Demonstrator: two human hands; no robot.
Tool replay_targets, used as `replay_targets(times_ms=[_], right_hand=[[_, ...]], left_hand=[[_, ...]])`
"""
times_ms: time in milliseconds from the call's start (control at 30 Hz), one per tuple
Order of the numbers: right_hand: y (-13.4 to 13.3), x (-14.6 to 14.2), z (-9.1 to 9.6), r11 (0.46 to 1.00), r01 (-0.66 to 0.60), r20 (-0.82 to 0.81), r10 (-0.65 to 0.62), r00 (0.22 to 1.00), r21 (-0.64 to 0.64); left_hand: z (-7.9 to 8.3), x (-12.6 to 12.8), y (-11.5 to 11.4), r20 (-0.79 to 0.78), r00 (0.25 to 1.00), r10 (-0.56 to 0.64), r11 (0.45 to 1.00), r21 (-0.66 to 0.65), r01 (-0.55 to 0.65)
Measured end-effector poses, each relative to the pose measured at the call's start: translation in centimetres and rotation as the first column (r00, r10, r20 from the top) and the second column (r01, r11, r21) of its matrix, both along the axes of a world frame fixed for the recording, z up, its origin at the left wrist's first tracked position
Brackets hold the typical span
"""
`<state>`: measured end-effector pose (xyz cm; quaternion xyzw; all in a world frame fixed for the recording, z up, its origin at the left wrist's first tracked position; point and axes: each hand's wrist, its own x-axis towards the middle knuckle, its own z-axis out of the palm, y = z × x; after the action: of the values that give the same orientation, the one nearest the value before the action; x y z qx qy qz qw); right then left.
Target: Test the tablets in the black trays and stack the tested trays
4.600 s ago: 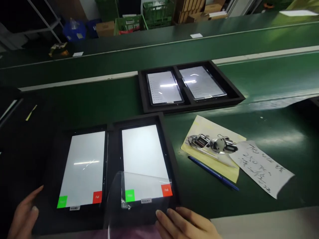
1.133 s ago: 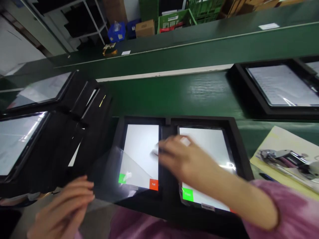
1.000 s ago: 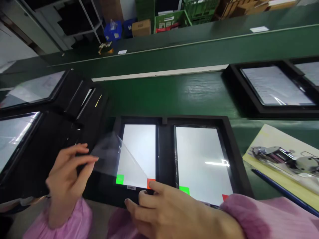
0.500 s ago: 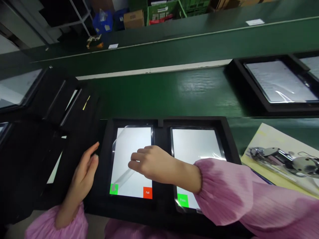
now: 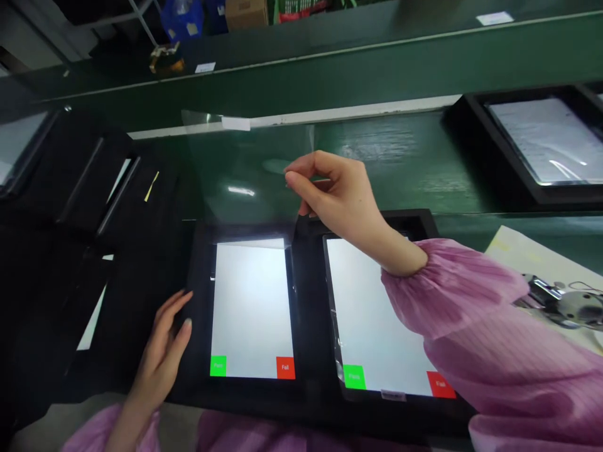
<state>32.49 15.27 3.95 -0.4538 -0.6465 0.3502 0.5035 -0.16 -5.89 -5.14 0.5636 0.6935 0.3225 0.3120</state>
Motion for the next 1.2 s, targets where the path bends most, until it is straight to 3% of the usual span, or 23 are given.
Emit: replay_targets(times_ms=[133, 233, 300, 433, 700, 900, 1000, 1200], right_hand=[[-1.2, 0.3, 0.3, 0.999, -0.002, 0.013, 0.003, 1.000, -0.050], [-2.3, 0.9, 0.3, 0.996, -0.004, 0.044, 0.008, 0.999, -0.084], [-3.1, 1.5, 0.1, 0.996, -0.010, 0.057, 0.015, 0.998, -0.091], [-4.6, 2.0, -0.7, 0.995, -0.043, 0.030, 0.046, 0.998, -0.094], [-5.1, 1.4, -1.2, 0.995, -0.035, -0.014, 0.034, 0.999, -0.088], [-5.7, 1.2, -1.1, 0.993, -0.025, 0.016, 0.027, 1.000, -0.112], [-6.6, 1.1, -1.3, 0.983, -0.041, 0.036, 0.048, 0.998, -0.180], [-7.8, 1.1, -1.9, 0.970, -0.072, 0.063, 0.089, 0.994, -0.231]], left_hand=[[1.5, 1.7, 5.3, -0.398, 0.913, -0.092, 0.971, 0.168, 0.172], [1.5, 2.9, 7.7, -0.562, 0.819, -0.121, 0.954, 0.162, 0.252], [1.1, 3.1, 8.5, -0.556, 0.817, -0.154, 0.948, 0.151, 0.281], [0.3, 2.3, 9.2, -0.419, 0.889, -0.184, 0.937, 0.198, 0.287], [-0.2, 1.9, 9.4, -0.340, 0.917, -0.210, 0.945, 0.168, 0.279], [-0.1, 1.8, 9.4, -0.431, 0.898, -0.085, 0.907, 0.340, 0.249], [0.6, 1.7, 7.9, -0.471, 0.879, -0.081, 0.887, 0.368, 0.279], [1.7, 1.3, 2.5, -0.527, 0.789, -0.317, 0.875, 0.158, 0.457]])
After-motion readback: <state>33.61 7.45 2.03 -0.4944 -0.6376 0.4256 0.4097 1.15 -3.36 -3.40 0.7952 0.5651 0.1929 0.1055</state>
